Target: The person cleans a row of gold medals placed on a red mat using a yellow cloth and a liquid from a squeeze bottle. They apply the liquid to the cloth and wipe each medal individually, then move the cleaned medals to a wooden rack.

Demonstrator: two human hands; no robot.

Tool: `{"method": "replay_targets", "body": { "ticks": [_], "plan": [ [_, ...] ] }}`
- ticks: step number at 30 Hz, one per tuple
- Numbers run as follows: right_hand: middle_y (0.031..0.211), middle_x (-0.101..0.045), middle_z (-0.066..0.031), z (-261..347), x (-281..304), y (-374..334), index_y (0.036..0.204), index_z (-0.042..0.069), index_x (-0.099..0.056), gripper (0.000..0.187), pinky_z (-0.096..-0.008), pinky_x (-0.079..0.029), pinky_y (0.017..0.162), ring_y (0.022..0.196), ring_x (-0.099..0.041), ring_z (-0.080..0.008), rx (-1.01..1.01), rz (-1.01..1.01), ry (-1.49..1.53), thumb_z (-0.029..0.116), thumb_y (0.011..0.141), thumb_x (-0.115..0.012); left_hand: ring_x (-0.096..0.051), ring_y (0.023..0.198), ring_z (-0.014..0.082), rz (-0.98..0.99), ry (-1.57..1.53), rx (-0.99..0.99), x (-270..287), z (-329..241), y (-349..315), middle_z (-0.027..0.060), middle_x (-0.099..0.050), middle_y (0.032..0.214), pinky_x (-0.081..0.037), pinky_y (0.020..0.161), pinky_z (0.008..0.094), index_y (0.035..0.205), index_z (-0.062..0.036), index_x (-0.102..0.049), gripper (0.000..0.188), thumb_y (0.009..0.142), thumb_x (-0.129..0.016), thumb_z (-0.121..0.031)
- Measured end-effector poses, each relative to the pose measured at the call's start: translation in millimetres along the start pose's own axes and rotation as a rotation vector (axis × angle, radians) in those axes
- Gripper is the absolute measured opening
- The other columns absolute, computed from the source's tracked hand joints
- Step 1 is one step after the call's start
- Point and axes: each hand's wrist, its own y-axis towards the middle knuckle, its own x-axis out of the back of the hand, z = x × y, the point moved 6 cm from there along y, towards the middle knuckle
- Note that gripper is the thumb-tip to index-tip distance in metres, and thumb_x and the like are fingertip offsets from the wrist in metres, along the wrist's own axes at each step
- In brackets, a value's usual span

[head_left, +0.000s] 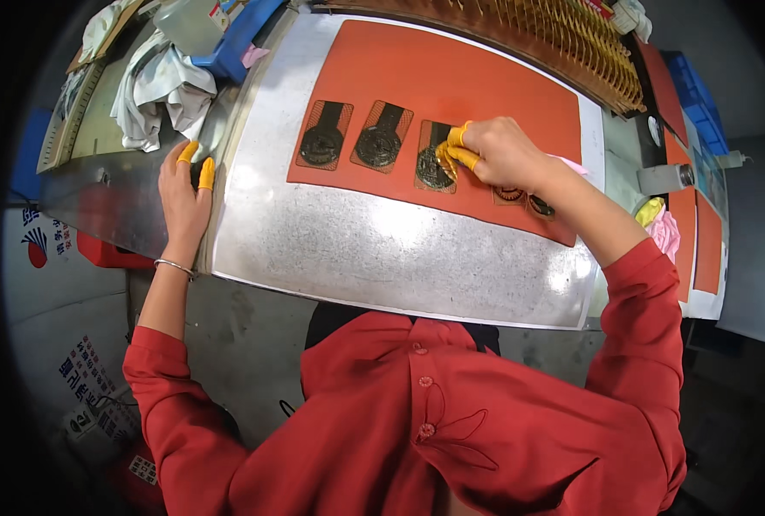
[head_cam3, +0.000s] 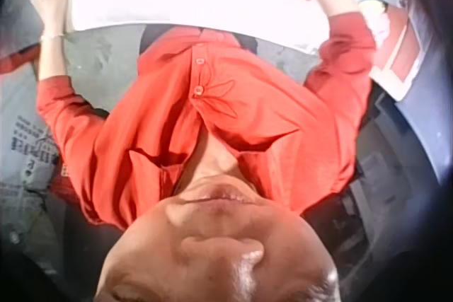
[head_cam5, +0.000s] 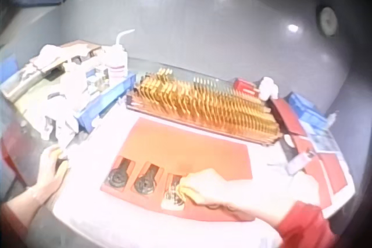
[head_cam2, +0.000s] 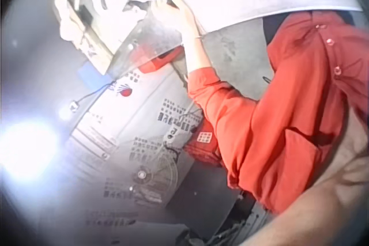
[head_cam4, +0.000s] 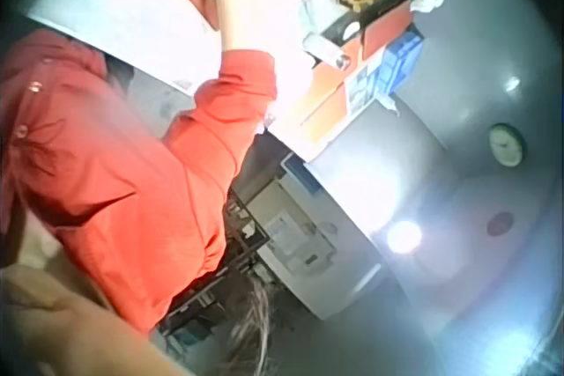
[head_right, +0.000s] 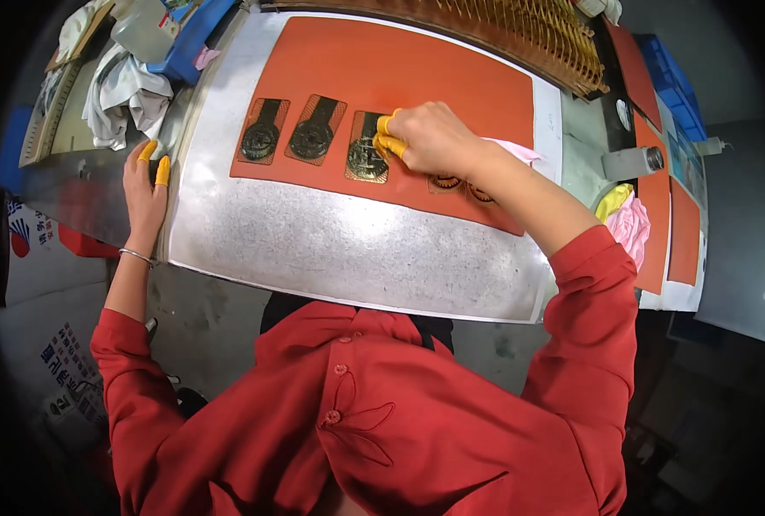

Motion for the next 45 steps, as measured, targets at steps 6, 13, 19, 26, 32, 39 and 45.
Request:
{"method": "replay_targets", "body": {
  "ticks": [6,13,19,26,32,39,45],
  "plan": [
    [0.07,-0.061,-0.014,19,-17,23,0.074,0.005,-0.06,0.006,-0.0425,-0.046,0.057,0.065,-0.06,-0.0316,-0.032,0.099,0.052,0.01,0.07,-0.06,-0.045,0.113,0.0312,-0.02,0.052,0.006,6,2,1,0.0138,-0.049,0.123,-0.033,0.096,0.0388,0.115,0.001,-0.052,0.034,0.084,-0.057,-0.012],
    [0.063,-0.057,-0.0112,54,-36,16,0.071,0.008,-0.06,0.004,-0.0415,-0.047,0.055,0.06,-0.059,-0.0297,0.083,0.23,0.044,0.013,0.072,-0.061,-0.044,0.114,0.0317,-0.037,-0.011,0.027,9,7,-5,0.0144,-0.049,0.123,-0.034,0.096,0.0387,0.114,0.0004,-0.053,0.033,0.084,-0.059,-0.013],
    [0.069,-0.061,-0.0134,4,-14,21,0.08,0.008,-0.064,0.009,-0.0433,-0.047,0.058,0.066,-0.06,-0.0333,-0.114,0.024,-0.034,0.013,0.074,-0.058,-0.047,0.111,0.0336,-0.107,-0.112,-0.066,11,-13,11,0.0157,-0.052,0.119,-0.036,0.095,0.0386,0.112,0.0015,-0.053,0.034,0.08,-0.059,-0.005],
    [0.063,-0.057,-0.0131,107,-11,-65,0.069,0.0,-0.054,0.011,-0.0407,-0.044,0.05,0.059,-0.059,-0.0278,0.009,-0.006,0.308,0.009,0.074,-0.058,-0.045,0.116,0.0316,0.077,-0.497,-0.171,20,-101,23,0.0175,-0.048,0.123,-0.035,0.098,0.0389,0.122,0.0014,-0.047,0.049,0.079,-0.067,-0.012],
    [0.064,-0.055,-0.004,85,26,-131,0.081,0.001,-0.058,0.009,-0.0282,-0.04,0.047,0.054,-0.05,-0.0102,-0.495,-0.462,1.105,0.008,0.086,-0.057,-0.038,0.119,0.0333,0.469,-0.465,-0.525,-42,-297,44,0.0198,-0.042,0.127,-0.028,0.101,0.0414,0.129,0.0047,-0.038,0.091,0.061,-0.08,-0.04],
    [0.057,-0.046,-0.0012,19,14,-233,0.075,0.005,-0.053,0.022,-0.0209,-0.032,0.04,0.042,-0.039,-0.0086,-0.697,-1.179,1.944,0.018,0.093,-0.048,-0.033,0.119,0.0304,0.662,-0.336,-0.547,-92,-352,45,0.0157,-0.041,0.118,-0.02,0.103,0.043,0.128,0.0051,-0.04,0.094,0.059,-0.079,-0.045],
    [0.053,-0.042,-0.0015,-2,-15,-234,0.073,0.009,-0.048,0.028,-0.025,-0.027,0.039,0.041,-0.034,-0.0103,-0.485,-1.1,2.235,0.026,0.095,-0.043,-0.035,0.115,0.0347,0.666,-0.295,-0.671,-80,-356,42,0.0161,-0.04,0.12,-0.023,0.103,0.0447,0.131,-0.0002,-0.036,0.089,0.061,-0.08,-0.035]
  ]
}}
